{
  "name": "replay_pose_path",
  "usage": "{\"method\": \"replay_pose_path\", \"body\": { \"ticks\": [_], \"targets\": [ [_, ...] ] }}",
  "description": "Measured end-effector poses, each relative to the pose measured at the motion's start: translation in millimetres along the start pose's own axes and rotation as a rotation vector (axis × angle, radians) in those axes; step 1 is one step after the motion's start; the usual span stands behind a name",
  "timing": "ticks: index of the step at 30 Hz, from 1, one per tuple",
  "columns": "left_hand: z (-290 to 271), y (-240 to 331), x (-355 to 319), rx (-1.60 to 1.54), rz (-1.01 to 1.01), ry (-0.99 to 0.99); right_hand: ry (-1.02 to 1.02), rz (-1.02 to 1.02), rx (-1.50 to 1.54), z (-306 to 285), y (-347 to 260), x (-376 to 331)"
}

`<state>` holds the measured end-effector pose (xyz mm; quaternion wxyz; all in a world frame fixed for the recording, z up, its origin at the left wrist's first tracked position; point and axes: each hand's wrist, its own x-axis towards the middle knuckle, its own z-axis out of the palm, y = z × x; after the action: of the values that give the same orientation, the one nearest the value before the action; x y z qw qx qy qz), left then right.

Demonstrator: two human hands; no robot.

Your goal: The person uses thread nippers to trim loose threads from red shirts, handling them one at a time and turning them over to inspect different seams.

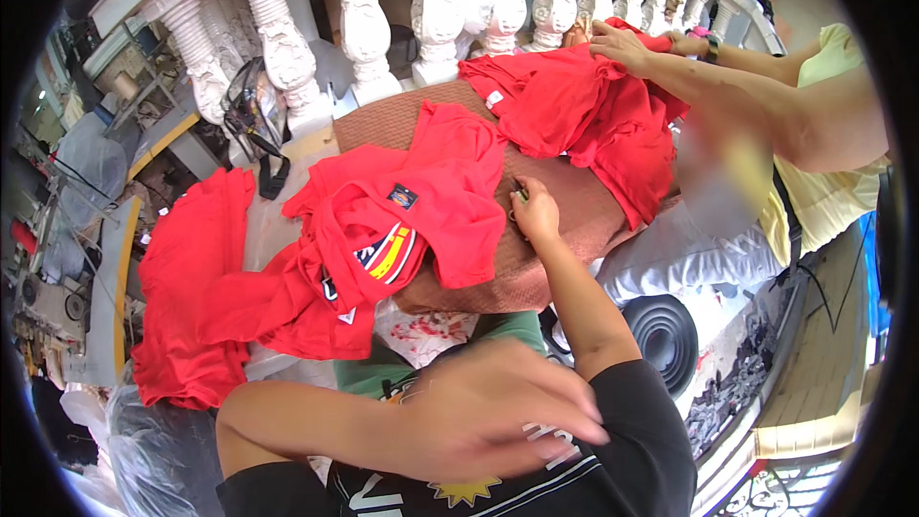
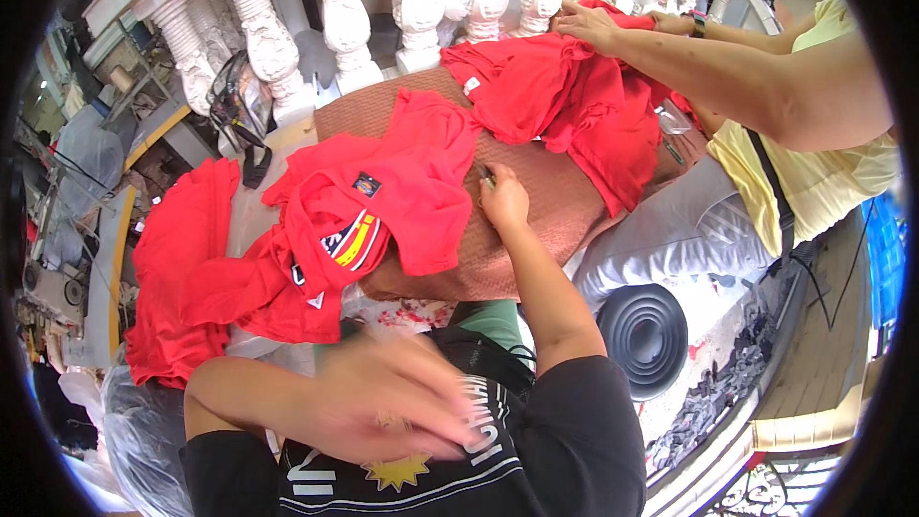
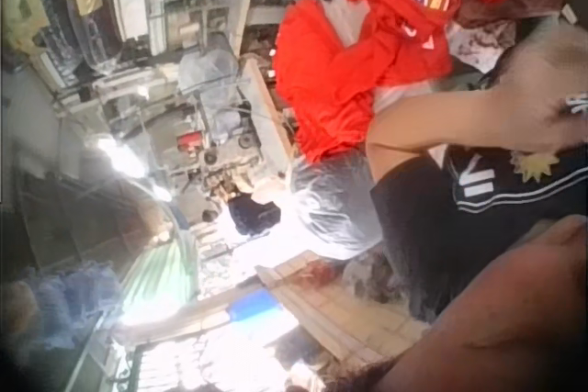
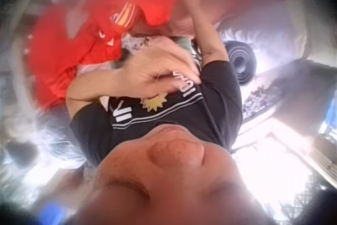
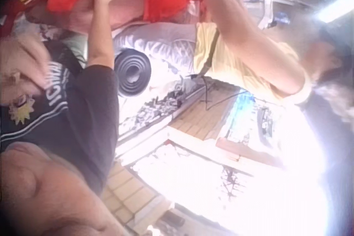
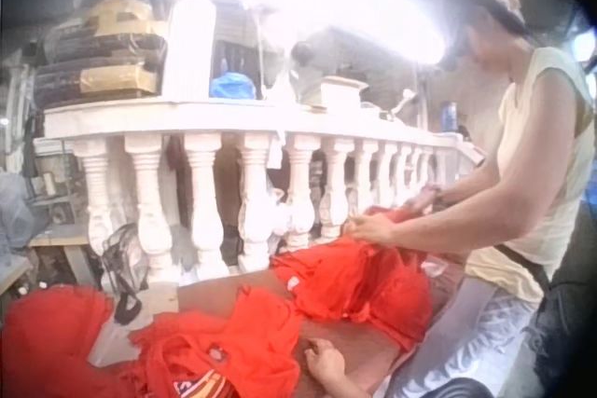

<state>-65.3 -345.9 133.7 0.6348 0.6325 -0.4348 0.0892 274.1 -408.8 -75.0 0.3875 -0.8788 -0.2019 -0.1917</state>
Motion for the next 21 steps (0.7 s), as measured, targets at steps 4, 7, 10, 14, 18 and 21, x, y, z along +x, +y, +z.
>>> {"method": "replay_pose_path", "body": {
  "ticks": [4,7,10,14,18,21],
  "targets": [
    [17,-4,34,0.014,0.207,-0.171,-0.155,-0.069,-0.069,-7,1,0],
    [32,-6,53,0.031,0.339,-0.277,-0.203,-0.104,-0.181,-16,2,3],
    [80,-23,62,-0.055,0.365,-0.159,-0.176,-0.097,-0.210,-15,9,9],
    [16,-20,49,-0.132,0.326,-0.169,-0.169,-0.159,-0.297,-22,17,27],
    [-62,-42,-10,0.180,0.039,0.107,-0.204,-0.351,-0.312,-40,-34,30],
    [-152,-43,-44,0.358,-0.630,0.540,-0.467,-0.220,0.019,-59,-106,6]
  ]
}}
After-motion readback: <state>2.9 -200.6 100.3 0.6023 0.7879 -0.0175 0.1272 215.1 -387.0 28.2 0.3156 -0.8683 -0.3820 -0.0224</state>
